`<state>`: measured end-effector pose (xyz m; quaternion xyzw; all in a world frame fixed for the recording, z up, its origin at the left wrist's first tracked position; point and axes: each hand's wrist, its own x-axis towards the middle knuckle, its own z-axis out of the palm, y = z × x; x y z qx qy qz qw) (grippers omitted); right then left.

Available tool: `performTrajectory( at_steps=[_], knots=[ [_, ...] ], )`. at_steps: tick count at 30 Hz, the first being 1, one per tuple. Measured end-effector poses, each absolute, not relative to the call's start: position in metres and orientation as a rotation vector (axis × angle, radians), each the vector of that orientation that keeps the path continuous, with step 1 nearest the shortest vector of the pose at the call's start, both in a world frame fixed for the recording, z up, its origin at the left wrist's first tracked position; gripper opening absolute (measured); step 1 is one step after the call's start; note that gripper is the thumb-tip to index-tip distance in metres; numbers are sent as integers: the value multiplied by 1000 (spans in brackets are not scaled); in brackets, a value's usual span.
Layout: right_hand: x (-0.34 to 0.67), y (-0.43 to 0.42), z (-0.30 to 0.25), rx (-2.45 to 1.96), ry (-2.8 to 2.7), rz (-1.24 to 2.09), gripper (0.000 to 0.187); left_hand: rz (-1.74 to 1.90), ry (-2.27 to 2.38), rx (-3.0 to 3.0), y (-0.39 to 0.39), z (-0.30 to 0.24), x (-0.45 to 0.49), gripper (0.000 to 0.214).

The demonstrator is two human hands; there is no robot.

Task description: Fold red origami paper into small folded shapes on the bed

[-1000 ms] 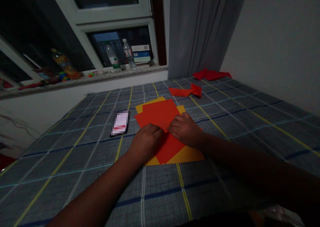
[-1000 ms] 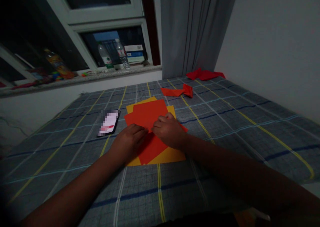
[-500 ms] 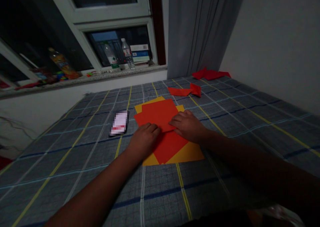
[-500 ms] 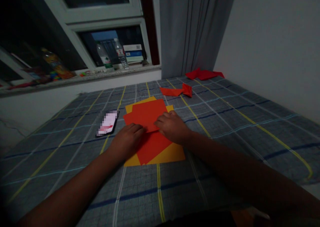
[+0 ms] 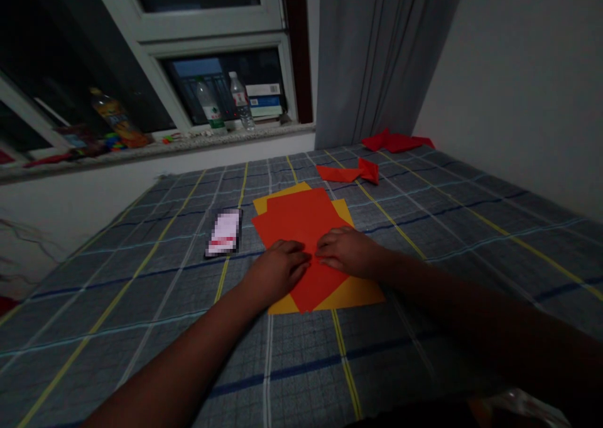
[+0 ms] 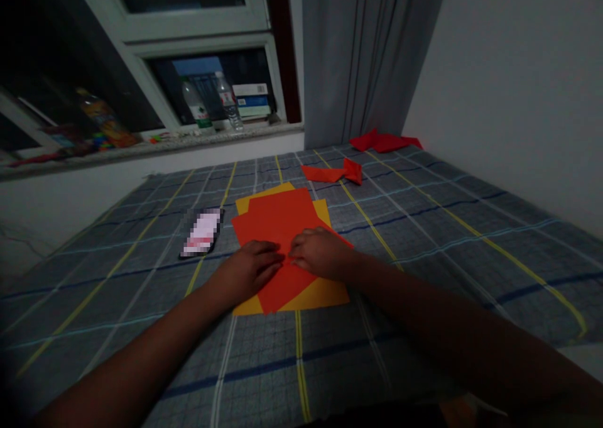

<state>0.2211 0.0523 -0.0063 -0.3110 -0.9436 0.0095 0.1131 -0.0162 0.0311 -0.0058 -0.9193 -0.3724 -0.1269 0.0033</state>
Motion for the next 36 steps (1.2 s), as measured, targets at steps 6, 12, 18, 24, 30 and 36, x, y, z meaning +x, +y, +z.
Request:
performTrajectory(
  at_steps=[6, 12, 18, 24, 30, 36],
  knots=[
    [216, 55, -15, -824, -2680, 194, 18, -492, -1153, -2941, 32, -8, -15, 22],
    [227, 57, -11, -853, -2674, 273, 31, -545, -1220, -2981, 32, -12, -15, 28],
    [233, 61, -7, -1119, -2618, 42, 39, -431, -1183, -2845, 40, -12, -20, 30],
    [234, 69, -4, -1039, -2597, 8, 24, -287, -1171, -2725, 38, 3, -25, 33],
    [230, 60, -2, -894, -2532, -104, 23, -376, -1166, -2688, 31, 9, -17, 33],
    [221, 44, 1, -648, -2288, -76, 23, -586, -1168, -2684, 36, 7, -20, 30]
  ],
)
